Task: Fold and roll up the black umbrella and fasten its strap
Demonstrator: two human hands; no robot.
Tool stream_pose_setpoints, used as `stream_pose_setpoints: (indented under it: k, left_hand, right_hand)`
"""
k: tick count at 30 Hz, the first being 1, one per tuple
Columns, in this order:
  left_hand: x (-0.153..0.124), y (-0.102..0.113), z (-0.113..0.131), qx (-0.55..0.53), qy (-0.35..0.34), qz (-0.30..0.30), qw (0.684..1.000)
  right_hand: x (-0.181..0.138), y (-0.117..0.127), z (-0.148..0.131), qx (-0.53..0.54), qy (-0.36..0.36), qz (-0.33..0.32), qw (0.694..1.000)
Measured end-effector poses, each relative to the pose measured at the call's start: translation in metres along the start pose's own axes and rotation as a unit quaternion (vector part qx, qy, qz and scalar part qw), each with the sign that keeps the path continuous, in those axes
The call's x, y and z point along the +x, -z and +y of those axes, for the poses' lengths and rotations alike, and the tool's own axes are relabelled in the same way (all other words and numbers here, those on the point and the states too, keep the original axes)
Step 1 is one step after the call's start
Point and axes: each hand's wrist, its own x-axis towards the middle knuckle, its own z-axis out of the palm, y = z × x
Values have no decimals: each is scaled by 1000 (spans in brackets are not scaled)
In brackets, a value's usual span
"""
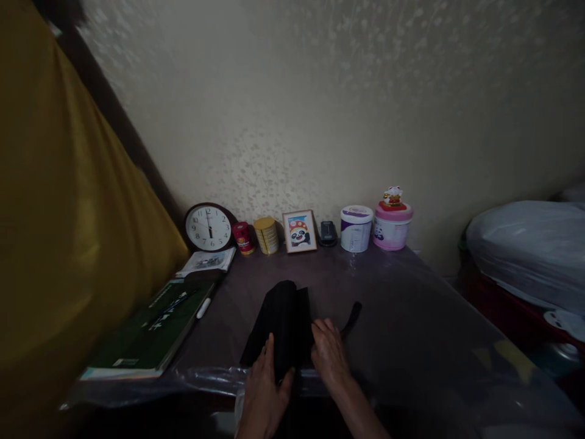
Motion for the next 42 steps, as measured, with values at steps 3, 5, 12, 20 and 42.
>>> stream_pose_setpoints:
  k: [3,5,12,20,42]
  left_hand:
    - [0,-1,0,2,-4,1,1000]
    - [1,-2,0,1,-3,8,1000]
    - [3,-2,-2,7,9,-8,1000]
    - [2,7,7,60,20,-18,998]
    - [0,20,25,-76,131,-117,982]
  right_hand:
    - [0,1,2,2,15,9,1000]
    - [3,-1,2,34,26,13,999]
    - [18,-31,3,263,-22,-12,964]
    - [33,-23,-1,347,-126,-4,929]
    - [66,-27,1,501,-209,-64,838]
